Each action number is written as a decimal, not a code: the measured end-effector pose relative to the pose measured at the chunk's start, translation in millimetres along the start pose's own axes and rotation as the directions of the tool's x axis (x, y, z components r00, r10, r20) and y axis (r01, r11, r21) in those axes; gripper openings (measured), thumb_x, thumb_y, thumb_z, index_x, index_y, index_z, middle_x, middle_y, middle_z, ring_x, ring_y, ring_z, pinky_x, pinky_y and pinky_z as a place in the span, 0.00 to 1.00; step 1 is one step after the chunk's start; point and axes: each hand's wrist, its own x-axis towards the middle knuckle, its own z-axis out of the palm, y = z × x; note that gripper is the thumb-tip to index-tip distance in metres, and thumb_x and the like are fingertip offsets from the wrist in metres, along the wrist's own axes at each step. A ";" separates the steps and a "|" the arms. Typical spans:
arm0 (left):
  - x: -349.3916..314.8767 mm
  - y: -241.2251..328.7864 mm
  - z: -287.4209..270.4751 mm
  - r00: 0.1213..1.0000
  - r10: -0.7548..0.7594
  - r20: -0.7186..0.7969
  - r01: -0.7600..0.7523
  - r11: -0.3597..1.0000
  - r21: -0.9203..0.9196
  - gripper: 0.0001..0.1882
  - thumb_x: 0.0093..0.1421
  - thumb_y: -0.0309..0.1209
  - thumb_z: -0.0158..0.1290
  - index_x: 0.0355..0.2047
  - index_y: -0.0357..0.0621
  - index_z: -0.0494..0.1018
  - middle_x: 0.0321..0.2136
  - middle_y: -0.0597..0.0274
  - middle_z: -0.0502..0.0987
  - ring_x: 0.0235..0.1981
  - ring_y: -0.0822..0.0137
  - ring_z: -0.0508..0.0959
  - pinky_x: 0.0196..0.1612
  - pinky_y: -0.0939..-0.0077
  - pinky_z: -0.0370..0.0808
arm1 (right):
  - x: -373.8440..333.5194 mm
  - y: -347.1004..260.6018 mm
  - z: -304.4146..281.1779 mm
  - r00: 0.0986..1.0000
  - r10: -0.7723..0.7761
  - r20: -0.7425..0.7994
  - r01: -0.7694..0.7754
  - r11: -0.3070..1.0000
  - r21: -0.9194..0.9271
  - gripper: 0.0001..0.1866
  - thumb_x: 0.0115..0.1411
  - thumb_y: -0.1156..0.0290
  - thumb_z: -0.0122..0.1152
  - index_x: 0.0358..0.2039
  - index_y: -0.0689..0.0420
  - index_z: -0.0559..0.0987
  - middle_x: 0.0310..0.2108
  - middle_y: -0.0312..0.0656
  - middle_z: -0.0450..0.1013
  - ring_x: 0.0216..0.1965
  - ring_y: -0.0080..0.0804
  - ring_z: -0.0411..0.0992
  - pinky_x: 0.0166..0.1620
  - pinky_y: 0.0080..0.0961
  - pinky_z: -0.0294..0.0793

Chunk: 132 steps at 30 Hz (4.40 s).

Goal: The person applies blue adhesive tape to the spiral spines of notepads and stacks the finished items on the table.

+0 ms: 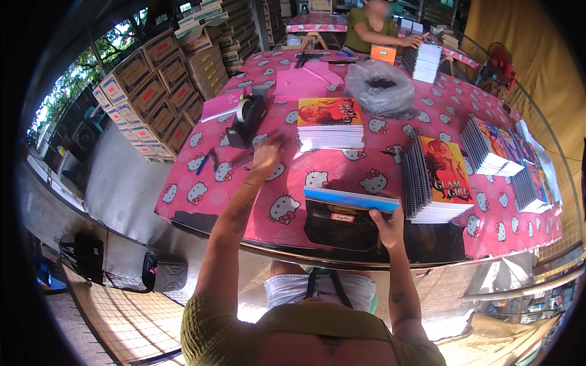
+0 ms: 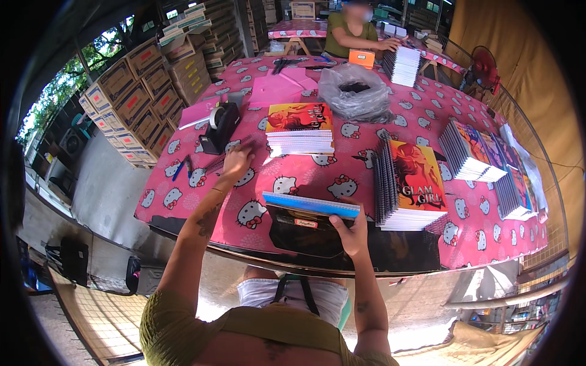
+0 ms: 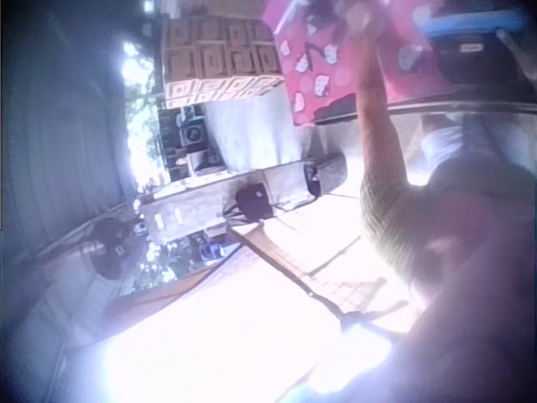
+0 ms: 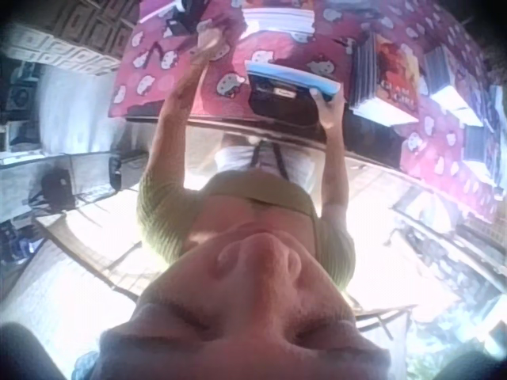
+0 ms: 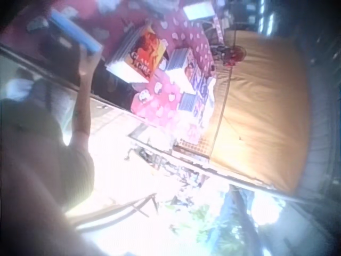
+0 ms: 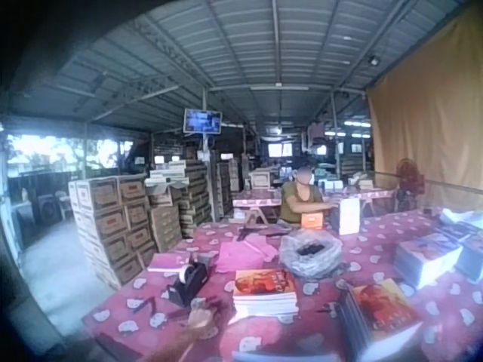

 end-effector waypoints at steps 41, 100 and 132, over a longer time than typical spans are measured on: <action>-57.0 122.3 -166.6 0.945 0.314 0.095 -0.174 0.726 -0.665 0.12 0.64 0.34 0.58 0.43 0.41 0.78 0.32 0.51 0.78 0.34 0.51 0.81 0.36 0.60 0.76 | 49.5 -85.2 81.8 0.808 -0.368 0.459 0.589 0.494 -0.639 0.09 0.59 0.70 0.64 0.40 0.55 0.79 0.36 0.42 0.77 0.31 0.42 0.79 0.35 0.36 0.78; -134.7 206.3 -94.5 0.707 0.707 -0.016 -0.704 0.702 -0.105 0.42 0.65 0.57 0.47 0.67 0.34 0.60 0.68 0.44 0.61 0.71 0.51 0.59 0.68 0.45 0.54 | 1.8 -22.4 -7.9 1.000 -0.005 -0.002 0.005 1.000 -0.023 0.13 0.57 0.78 0.72 0.43 0.62 0.80 0.35 0.36 0.80 0.36 0.19 0.75 0.42 0.19 0.76; -117.8 236.0 -110.2 0.756 0.650 -0.073 -0.649 0.732 -0.207 0.43 0.64 0.55 0.49 0.67 0.31 0.59 0.70 0.43 0.57 0.72 0.49 0.56 0.70 0.42 0.49 | 5.6 -20.6 -9.2 0.962 -0.126 0.244 0.192 0.943 -0.272 0.14 0.60 0.76 0.64 0.47 0.59 0.80 0.29 0.45 0.76 0.26 0.36 0.72 0.33 0.30 0.70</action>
